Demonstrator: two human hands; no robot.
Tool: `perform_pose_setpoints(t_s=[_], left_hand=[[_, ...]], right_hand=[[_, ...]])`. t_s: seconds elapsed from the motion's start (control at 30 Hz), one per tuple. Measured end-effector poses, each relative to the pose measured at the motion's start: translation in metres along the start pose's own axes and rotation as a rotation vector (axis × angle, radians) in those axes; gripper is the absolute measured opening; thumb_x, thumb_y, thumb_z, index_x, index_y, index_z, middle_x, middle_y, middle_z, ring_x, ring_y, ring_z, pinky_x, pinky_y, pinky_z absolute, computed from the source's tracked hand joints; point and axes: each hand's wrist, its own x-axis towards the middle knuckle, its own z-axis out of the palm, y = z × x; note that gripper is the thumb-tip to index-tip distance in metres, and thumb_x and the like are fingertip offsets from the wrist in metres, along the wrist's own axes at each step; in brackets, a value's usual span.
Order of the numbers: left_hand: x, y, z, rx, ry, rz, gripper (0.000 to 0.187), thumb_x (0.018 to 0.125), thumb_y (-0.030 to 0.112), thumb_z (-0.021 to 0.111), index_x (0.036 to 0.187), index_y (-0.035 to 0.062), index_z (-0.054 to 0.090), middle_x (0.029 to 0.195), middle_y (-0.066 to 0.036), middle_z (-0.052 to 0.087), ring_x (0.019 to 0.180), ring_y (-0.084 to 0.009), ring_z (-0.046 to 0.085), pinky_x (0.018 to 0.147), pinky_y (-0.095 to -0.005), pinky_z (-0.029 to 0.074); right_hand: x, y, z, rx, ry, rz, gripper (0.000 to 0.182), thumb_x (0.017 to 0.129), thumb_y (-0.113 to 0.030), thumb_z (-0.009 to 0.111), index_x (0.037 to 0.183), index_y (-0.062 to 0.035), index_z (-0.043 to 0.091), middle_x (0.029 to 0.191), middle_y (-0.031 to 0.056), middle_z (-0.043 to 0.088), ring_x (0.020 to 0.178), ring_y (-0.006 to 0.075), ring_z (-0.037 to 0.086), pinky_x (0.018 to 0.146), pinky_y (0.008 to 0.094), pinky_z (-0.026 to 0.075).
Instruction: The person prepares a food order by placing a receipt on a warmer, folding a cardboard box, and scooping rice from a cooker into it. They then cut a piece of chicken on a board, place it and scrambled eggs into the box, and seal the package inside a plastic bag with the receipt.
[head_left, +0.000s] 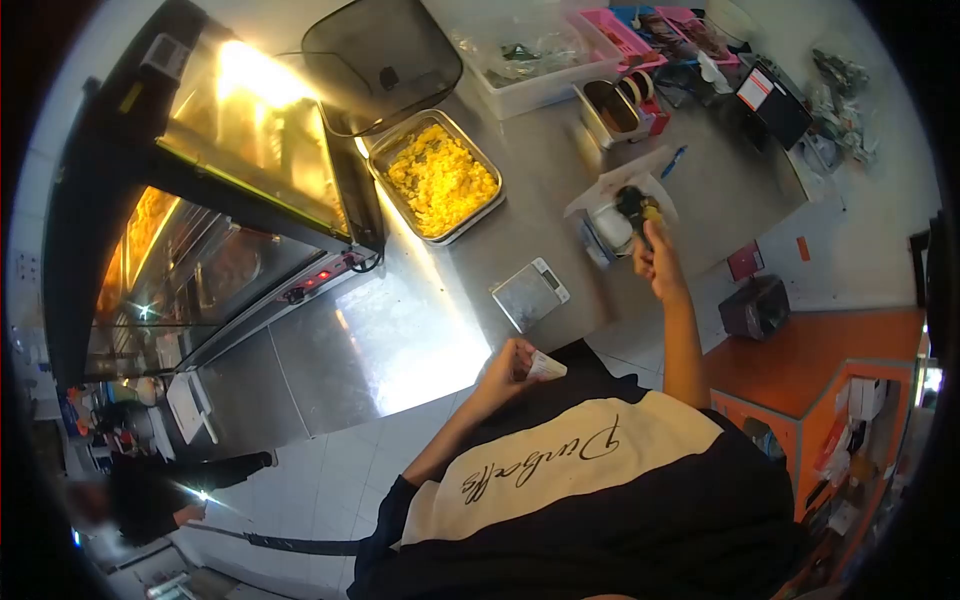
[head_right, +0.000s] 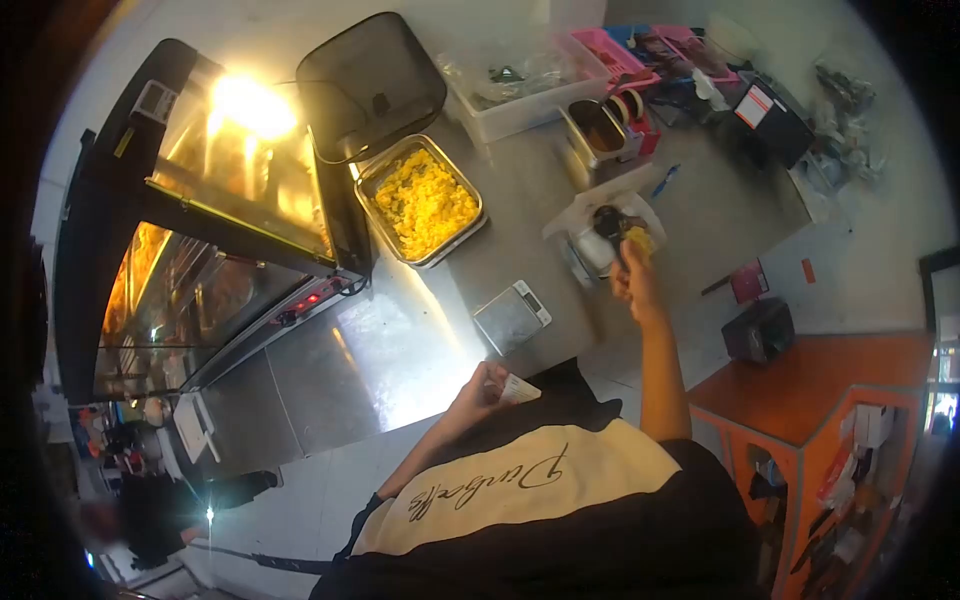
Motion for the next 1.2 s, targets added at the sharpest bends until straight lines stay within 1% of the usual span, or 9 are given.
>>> perform_pose_setpoints(t_s=[0.2,0.27,0.33,0.43,0.53,0.73,0.9,1.03,1.2], left_hand=[[0.015,0.011,0.005,-0.061,-0.167,-0.068,0.041,0.081,0.001,0.063,0.117,0.0082,0.043,0.106,-0.01,0.058,0.1,-0.0163,0.059,0.086,-0.0288,0.046],[0.027,0.016,0.011,-0.012,-0.193,-0.055,0.04,0.083,0.002,0.061,0.118,0.0087,0.044,0.11,-0.01,0.058,0.101,-0.017,0.058,0.089,-0.0302,0.045],[0.04,0.016,0.022,-0.007,-0.206,-0.022,0.038,0.084,0.002,0.058,0.12,0.0093,0.046,0.114,-0.01,0.057,0.103,-0.018,0.057,0.091,-0.0314,0.044],[0.061,0.048,0.039,-0.161,-0.126,-0.1,0.034,0.087,0.003,0.055,0.12,0.007,0.047,0.114,-0.01,0.056,0.107,-0.0177,0.054,0.092,-0.031,0.043],[0.099,0.067,0.05,-0.2,-0.033,-0.233,0.033,0.089,0.006,0.055,0.121,0.0058,0.048,0.112,-0.009,0.056,0.105,-0.017,0.054,0.09,-0.0306,0.044],[0.2,0.132,0.091,-0.373,0.101,-0.214,0.033,0.086,0.002,0.058,0.118,0.0051,0.051,0.109,-0.008,0.058,0.101,-0.016,0.055,0.088,-0.0298,0.044],[0.256,0.163,0.1,-0.772,0.268,-0.043,0.036,0.078,-0.005,0.062,0.112,0.0047,0.054,0.108,-0.01,0.058,0.099,-0.0188,0.057,0.087,-0.0343,0.047],[0.278,0.199,0.103,-0.744,0.547,0.075,0.041,0.073,-0.008,0.061,0.113,0.0024,0.053,0.112,-0.011,0.055,0.103,-0.0201,0.055,0.088,-0.0349,0.047],[0.346,0.258,0.105,-0.473,0.748,0.17,0.058,0.074,-0.009,0.061,0.127,0.0024,0.044,0.118,-0.014,0.053,0.11,-0.0229,0.052,0.093,-0.0372,0.044]], right_hand=[[0.031,0.043,0.098,0.112,-0.855,0.26,0.03,0.093,-0.042,0.048,0.1,-0.013,0.049,0.057,-0.0033,0.043,0.041,0.0059,0.037,0.04,0.02,0.031],[0.051,0.04,0.152,0.011,-0.709,0.254,0.03,0.094,-0.044,0.045,0.095,-0.0134,0.047,0.067,0.0014,0.054,0.05,0.0099,0.051,0.046,0.0218,0.039],[0.062,0.025,0.182,-0.572,-0.554,0.042,0.031,0.091,-0.043,0.051,0.095,-0.0116,0.051,0.088,0.004,0.061,0.068,0.011,0.059,0.052,0.0231,0.045],[0.08,0.017,0.157,-0.783,-0.665,-0.984,0.023,0.086,-0.03,0.063,0.083,-0.0117,0.049,0.084,-0.0007,0.055,0.067,0.0071,0.054,0.049,0.0217,0.04],[0.073,-0.084,0.1,-0.44,-0.867,-0.444,0.027,0.079,-0.011,0.068,0.074,-0.0132,0.042,0.072,-0.0033,0.044,0.057,0.0041,0.044,0.044,0.0204,0.033],[0.246,-0.233,-0.065,-0.107,-0.242,-0.362,0.032,0.071,0.009,0.058,0.073,-0.0138,0.035,0.066,-0.0054,0.033,0.049,0.0016,0.032,0.04,0.0192,0.023],[0.509,-0.302,-0.236,-0.77,0.269,-0.999,0.033,0.068,-0.002,0.066,0.098,-0.0086,0.055,0.076,0.0032,0.051,0.073,0.0159,0.054,0.064,0.0309,0.045],[0.575,-0.364,-0.26,-1.143,0.426,-0.877,0.023,0.075,-0.02,0.066,0.093,-0.0068,0.064,0.095,0.0163,0.064,0.088,0.0294,0.062,0.074,0.0394,0.048],[0.599,-0.371,-0.229,-1.678,0.503,-0.603,0.045,0.075,-0.047,0.064,0.099,-0.0093,0.066,0.101,0.0137,0.064,0.101,0.0337,0.058,0.087,0.0558,0.038]])
